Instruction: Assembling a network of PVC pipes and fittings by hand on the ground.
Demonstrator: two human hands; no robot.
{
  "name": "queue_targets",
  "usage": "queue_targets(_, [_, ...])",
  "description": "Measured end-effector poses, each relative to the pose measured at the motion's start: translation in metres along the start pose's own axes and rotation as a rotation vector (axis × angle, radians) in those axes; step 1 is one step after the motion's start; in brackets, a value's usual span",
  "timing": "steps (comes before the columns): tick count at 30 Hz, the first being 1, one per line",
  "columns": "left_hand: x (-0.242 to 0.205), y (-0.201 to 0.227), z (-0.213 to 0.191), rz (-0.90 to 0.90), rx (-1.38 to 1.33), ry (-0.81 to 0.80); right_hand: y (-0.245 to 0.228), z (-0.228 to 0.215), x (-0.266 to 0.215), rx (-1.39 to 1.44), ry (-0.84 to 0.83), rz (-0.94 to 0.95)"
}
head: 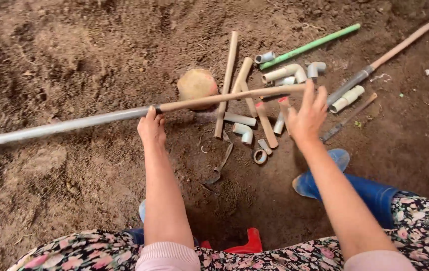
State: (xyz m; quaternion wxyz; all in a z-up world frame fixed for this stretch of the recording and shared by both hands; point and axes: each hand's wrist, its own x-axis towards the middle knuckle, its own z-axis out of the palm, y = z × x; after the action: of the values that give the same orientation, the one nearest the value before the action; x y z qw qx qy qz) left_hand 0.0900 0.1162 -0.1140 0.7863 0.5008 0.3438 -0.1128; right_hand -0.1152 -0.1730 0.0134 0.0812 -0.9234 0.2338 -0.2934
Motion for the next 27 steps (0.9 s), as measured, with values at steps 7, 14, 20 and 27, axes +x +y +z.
queue_targets(7, [-0.019,0.072,-0.06,0.039,0.028,-0.019,0.006,0.067,-0.017,0.193,-0.393,0.143])
queue_targets(14, [0.018,0.097,-0.13,-0.014,-0.054,0.236,-0.075,0.099,-0.021,0.401,-0.77,0.369])
queue_targets(20, [0.053,0.088,-0.137,-0.04,0.114,0.497,-0.08,0.116,-0.035,0.258,-0.86,0.195])
queue_targets(27, [0.027,0.135,-0.095,-0.075,0.09,0.706,-0.099,0.121,-0.048,0.4,-0.626,0.13])
